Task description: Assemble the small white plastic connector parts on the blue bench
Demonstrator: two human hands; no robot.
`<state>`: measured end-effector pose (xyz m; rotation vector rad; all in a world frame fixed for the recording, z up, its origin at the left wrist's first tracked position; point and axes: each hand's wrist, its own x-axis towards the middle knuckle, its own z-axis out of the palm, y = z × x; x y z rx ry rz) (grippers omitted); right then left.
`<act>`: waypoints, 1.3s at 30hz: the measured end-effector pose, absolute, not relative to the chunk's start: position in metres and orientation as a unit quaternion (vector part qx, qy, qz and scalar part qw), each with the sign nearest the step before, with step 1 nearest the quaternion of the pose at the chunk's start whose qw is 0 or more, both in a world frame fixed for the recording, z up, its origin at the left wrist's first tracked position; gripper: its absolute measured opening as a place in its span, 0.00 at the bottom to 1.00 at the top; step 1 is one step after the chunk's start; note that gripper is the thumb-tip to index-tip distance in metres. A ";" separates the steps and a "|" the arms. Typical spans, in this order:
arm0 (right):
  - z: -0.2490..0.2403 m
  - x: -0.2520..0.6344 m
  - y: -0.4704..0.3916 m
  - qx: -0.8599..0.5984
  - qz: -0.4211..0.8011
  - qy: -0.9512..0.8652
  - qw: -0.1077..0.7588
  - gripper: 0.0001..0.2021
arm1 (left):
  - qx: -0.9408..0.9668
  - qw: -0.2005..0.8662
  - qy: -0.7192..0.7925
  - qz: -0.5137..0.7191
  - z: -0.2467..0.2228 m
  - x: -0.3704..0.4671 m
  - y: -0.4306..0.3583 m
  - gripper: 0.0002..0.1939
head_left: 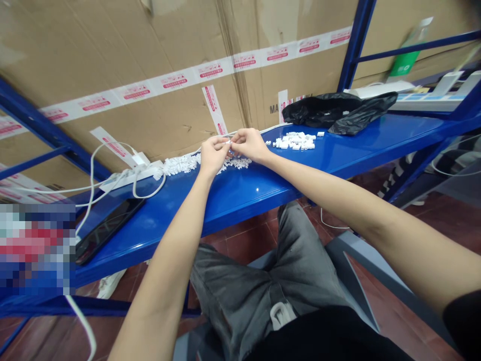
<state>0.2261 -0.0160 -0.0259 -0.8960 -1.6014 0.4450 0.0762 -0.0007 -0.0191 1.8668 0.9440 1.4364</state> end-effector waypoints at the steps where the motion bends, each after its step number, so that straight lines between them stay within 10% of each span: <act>1: -0.026 0.226 -0.017 -0.384 0.193 -0.687 0.586 0.04 | 0.704 0.296 0.356 0.539 -0.019 0.076 -0.001 0.03; 39: -0.024 0.226 -0.019 -0.395 0.201 -0.689 0.573 0.05 | 0.732 0.286 0.334 0.521 -0.021 0.074 0.002 0.06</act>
